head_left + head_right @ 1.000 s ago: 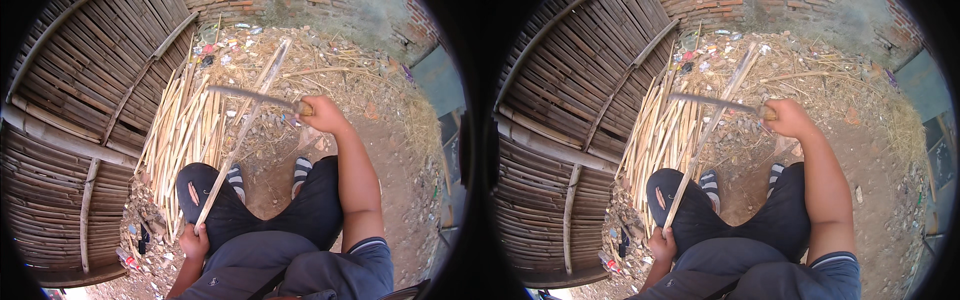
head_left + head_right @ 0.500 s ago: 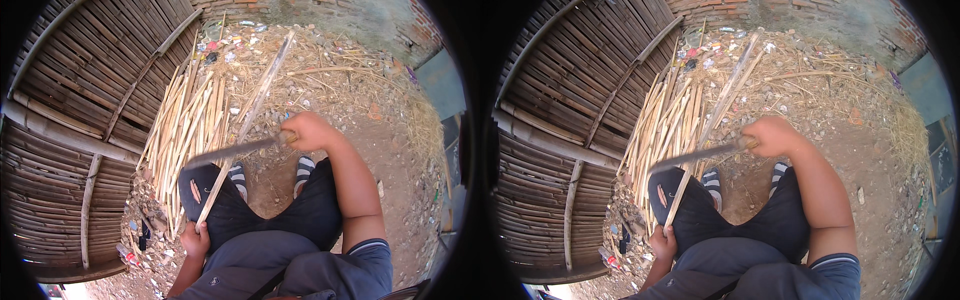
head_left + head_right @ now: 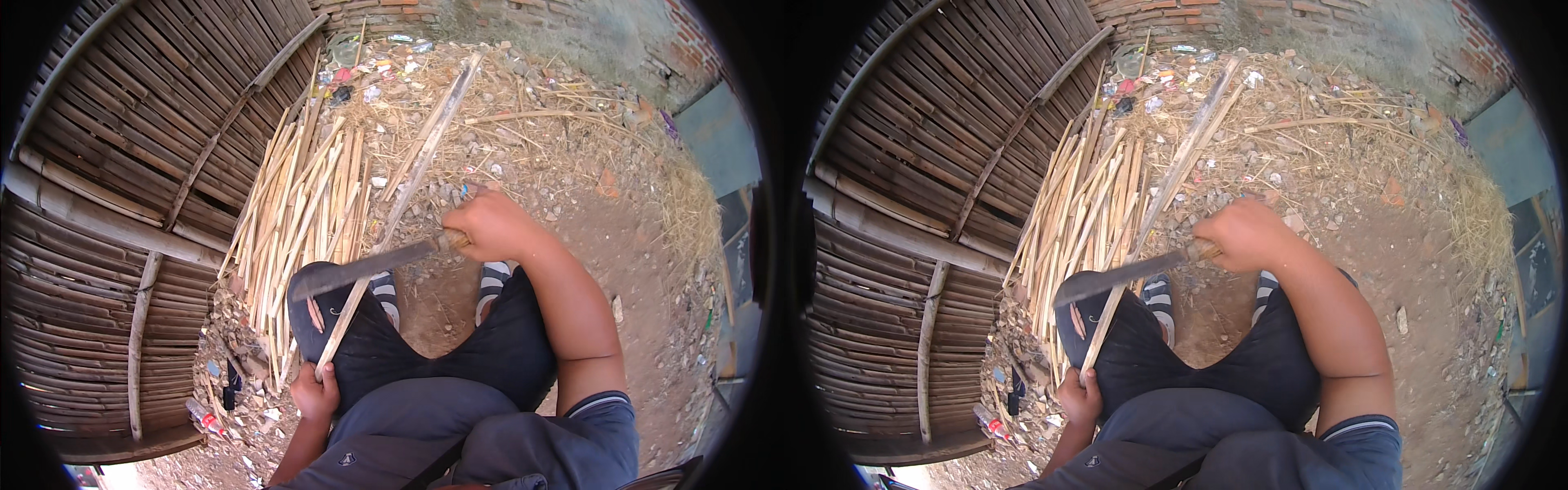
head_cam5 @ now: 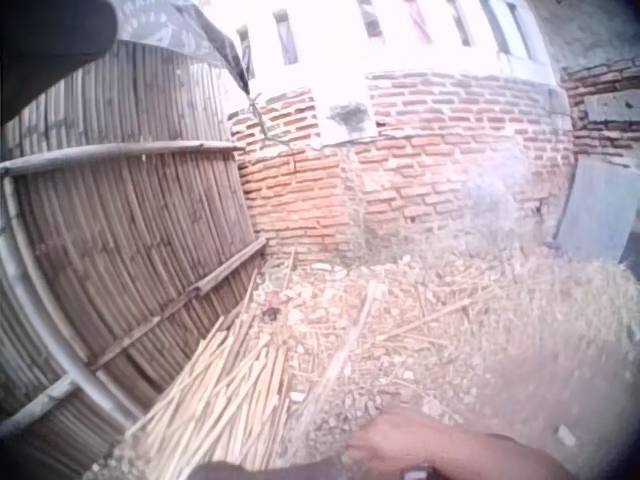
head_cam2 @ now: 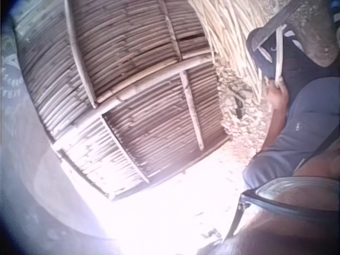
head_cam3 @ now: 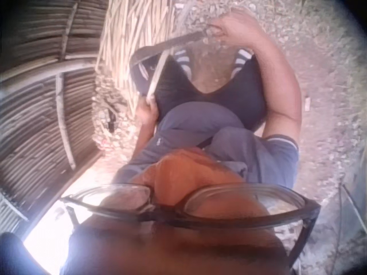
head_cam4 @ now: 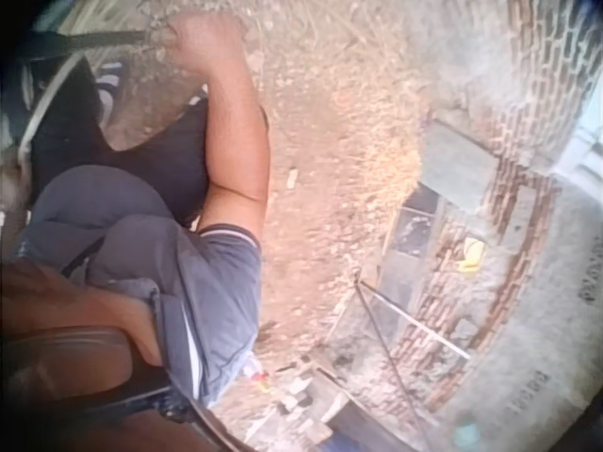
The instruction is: The person shaves a thin strip of bamboo using a machete, running the blade along the length of the wood while holding it in their other hand.
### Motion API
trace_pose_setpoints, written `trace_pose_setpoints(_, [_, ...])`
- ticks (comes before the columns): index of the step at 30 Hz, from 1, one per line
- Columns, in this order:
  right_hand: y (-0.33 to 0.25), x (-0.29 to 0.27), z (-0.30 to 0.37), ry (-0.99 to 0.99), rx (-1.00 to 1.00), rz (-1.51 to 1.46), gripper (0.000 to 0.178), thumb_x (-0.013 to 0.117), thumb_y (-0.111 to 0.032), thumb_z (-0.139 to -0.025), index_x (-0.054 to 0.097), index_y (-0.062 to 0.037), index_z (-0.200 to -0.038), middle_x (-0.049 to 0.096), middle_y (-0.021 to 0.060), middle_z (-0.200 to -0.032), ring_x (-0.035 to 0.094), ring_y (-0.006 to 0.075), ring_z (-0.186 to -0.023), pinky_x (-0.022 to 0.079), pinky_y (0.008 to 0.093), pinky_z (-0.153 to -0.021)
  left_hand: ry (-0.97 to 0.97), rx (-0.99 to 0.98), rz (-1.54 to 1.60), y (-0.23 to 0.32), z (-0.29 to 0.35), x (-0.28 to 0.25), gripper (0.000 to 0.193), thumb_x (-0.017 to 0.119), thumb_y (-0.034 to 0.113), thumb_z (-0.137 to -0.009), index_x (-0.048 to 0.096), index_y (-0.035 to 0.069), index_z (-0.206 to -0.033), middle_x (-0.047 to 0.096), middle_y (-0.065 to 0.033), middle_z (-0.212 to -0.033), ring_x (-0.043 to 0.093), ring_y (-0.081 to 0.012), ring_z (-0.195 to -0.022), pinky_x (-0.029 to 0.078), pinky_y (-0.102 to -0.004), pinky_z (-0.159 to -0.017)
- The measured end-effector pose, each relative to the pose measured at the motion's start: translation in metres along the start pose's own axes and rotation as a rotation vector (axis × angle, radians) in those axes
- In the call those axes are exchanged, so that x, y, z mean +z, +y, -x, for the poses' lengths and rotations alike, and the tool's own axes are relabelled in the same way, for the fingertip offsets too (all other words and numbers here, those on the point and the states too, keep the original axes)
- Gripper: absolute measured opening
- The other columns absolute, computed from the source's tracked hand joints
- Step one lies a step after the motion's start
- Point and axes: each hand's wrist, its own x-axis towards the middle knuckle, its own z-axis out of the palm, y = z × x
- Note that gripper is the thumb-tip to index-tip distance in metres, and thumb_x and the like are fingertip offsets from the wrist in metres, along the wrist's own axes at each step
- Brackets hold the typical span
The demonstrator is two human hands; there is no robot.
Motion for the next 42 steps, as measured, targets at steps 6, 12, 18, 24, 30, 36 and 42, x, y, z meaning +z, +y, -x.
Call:
trace_pose_setpoints(6, [0.036,-0.013,0.006,0.068,0.239,-0.178,0.021,0.079,-0.024,-0.078,0.071,-0.0092,-0.092,0.07,0.0153,-0.077,0.068,0.0366,-0.074,0.053,0.0454,-0.069,-0.007,-0.014,-0.02,-0.004,0.001,0.001,0.043,0.068,0.039,-0.098,0.054,0.004,-0.076,0.056,-0.0185,-0.059,0.06,-0.0403,-0.053,0.045,-0.0477,-0.051])
trace_pose_setpoints(12, [0.058,-0.025,0.021,0.248,0.514,-0.215,0.028,0.081,-0.029,-0.084,0.072,-0.0068,-0.099,0.069,0.0162,-0.077,0.068,0.0343,-0.073,0.053,0.043,-0.069,0.009,0.016,-0.02,0.002,-0.001,0.002,0.049,0.064,0.042,-0.101,0.051,0.003,-0.075,0.051,-0.0183,-0.056,0.055,-0.0376,-0.05,0.041,-0.0462,-0.05])
trace_pose_setpoints(18, [0.01,-0.008,0.005,0.038,0.117,-0.033,0.021,0.079,-0.021,-0.077,0.07,-0.0094,-0.091,0.07,0.0159,-0.078,0.07,0.0378,-0.078,0.054,0.0472,-0.071,0.025,0.009,-0.018,0.002,-0.001,0.001,0.05,0.064,0.042,-0.101,0.05,0.003,-0.073,0.051,-0.0175,-0.056,0.055,-0.0362,-0.049,0.041,-0.0454,-0.05])
trace_pose_setpoints(24, [0.026,-0.019,0.007,0.022,0.217,-0.169,0.021,0.08,-0.023,-0.08,0.071,-0.0083,-0.092,0.069,0.0165,-0.077,0.069,0.0363,-0.076,0.054,0.0455,-0.072,0.001,-0.009,-0.03,-0.001,0.002,-0.001,0.046,0.066,0.039,-0.099,0.051,0.004,-0.074,0.053,-0.0169,-0.057,0.056,-0.0359,-0.05,0.042,-0.0459,-0.05])
trace_pose_setpoints(30, [0.068,-0.026,0.025,0.21,0.617,-0.241,0.033,0.082,-0.028,-0.085,0.073,-0.004,-0.106,0.073,0.0195,-0.085,0.071,0.0346,-0.078,0.054,0.0424,-0.073,0.002,0.03,-0.044,0.005,-0.003,-0.001,0.046,0.065,0.037,-0.1,0.05,0.003,-0.073,0.051,-0.0174,-0.056,0.054,-0.0342,-0.049,0.04,-0.0452,-0.05])
trace_pose_setpoints(36, [0.013,-0.015,0.006,0.002,0.213,-0.156,0.024,0.079,-0.026,-0.08,0.072,-0.0093,-0.096,0.072,0.0176,-0.083,0.071,0.041,-0.082,0.055,0.0482,-0.074,0.004,-0.017,-0.001,0.004,-0.001,0.0,0.05,0.065,0.041,-0.101,0.05,0.002,-0.073,0.05,-0.0171,-0.056,0.052,-0.0344,-0.048,0.04,-0.0449,-0.049])
trace_pose_setpoints(42, [-0.009,-0.004,-0.005,-0.102,0.041,-0.023,0.022,0.076,-0.02,-0.073,0.071,-0.0115,-0.092,0.072,0.0163,-0.084,0.07,0.0404,-0.084,0.055,0.0496,-0.076,-0.029,-0.042,-0.039,0.002,-0.001,-0.004,0.045,0.068,0.041,-0.098,0.053,0.005,-0.075,0.057,-0.0175,-0.058,0.06,-0.039,-0.051,0.044,-0.0481,-0.05])
